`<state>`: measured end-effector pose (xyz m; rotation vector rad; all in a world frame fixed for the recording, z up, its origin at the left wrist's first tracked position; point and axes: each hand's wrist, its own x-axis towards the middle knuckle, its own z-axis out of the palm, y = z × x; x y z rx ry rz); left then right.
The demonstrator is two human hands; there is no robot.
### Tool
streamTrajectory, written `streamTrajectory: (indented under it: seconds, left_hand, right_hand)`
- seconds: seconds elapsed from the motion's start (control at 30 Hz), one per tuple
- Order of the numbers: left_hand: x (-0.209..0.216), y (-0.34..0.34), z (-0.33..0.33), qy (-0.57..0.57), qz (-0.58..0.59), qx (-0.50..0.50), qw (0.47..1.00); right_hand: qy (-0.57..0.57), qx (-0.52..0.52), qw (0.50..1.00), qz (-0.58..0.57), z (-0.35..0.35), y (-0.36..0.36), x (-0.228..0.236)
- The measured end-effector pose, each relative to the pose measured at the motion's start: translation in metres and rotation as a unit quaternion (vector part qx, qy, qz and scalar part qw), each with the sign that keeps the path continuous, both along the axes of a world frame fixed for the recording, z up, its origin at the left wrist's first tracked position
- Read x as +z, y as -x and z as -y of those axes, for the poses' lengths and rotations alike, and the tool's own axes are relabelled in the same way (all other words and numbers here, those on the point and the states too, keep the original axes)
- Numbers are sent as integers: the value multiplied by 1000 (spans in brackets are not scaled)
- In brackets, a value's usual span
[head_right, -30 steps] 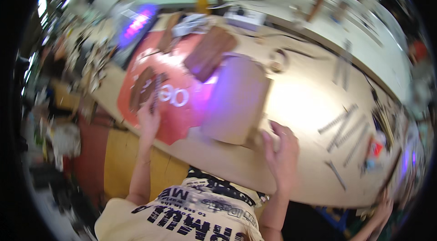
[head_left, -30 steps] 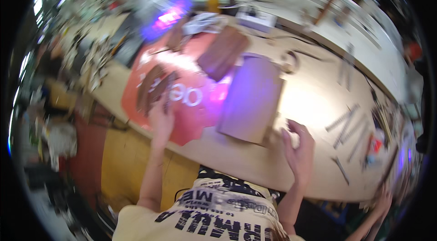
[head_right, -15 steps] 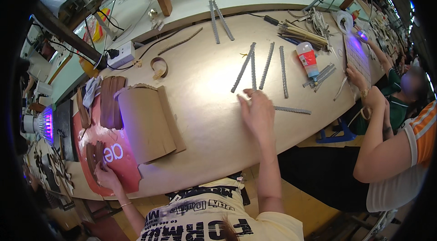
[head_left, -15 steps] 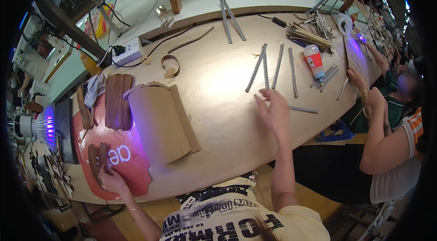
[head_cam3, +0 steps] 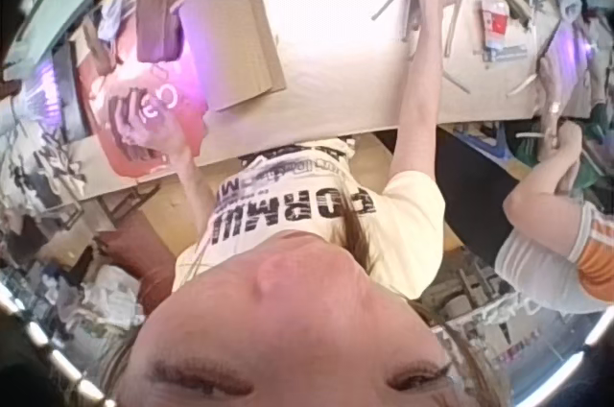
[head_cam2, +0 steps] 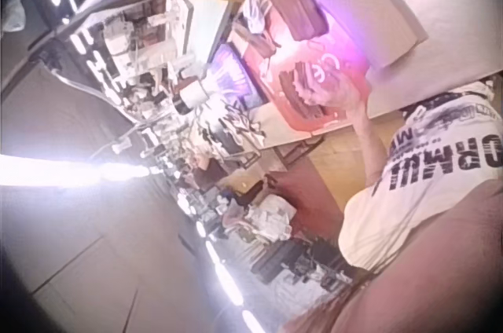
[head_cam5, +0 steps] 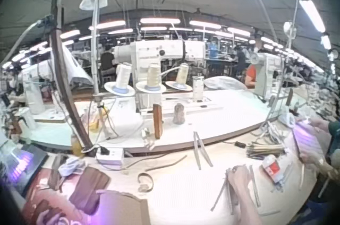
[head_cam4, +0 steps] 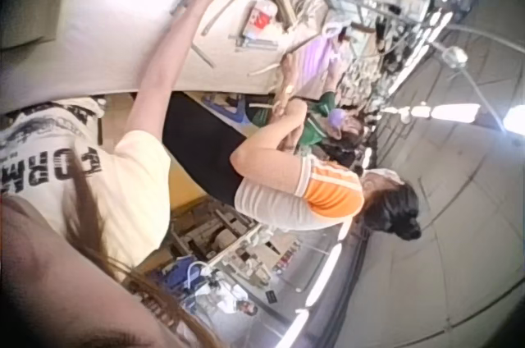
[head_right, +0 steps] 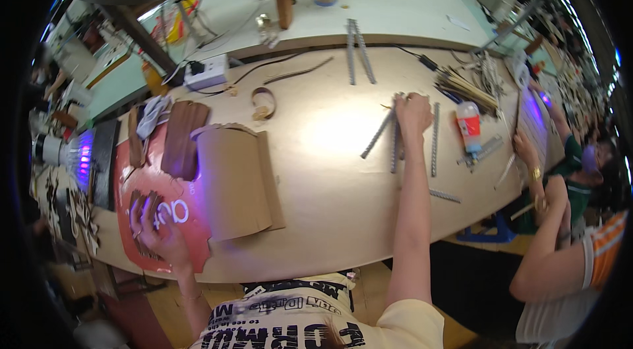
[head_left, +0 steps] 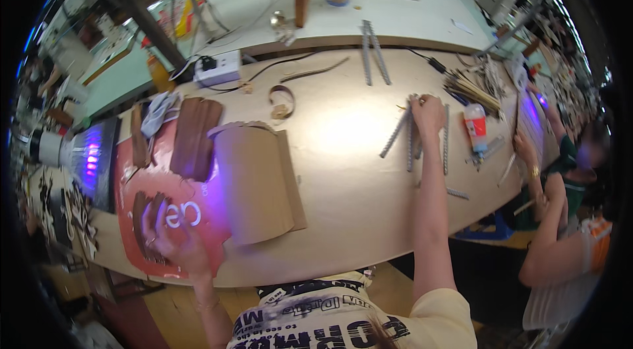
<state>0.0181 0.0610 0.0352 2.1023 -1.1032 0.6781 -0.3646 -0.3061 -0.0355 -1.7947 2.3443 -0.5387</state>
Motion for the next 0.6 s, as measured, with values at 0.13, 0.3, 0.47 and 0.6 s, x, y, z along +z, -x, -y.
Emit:
streamTrajectory:
  seconds: [0.13, 0.3, 0.47, 0.6]
  left_hand:
    - [40, 36, 25, 19, -99, -221, 970]
    - [97, 81, 51, 49, -145, -600, 785]
    - [141, 157, 92, 326, -85, -557, 759]
    - [143, 154, 89, 288, -134, -610, 726]
  right_hand:
    - [83, 9, 995, -61, -2, -6, -10]
    - [222, 142, 953, 150, -8, -14, -18]
    - [92, 158, 837, 515, -43, -58, 20]
    - [-14, 186, 810, 555, -74, -111, 58]
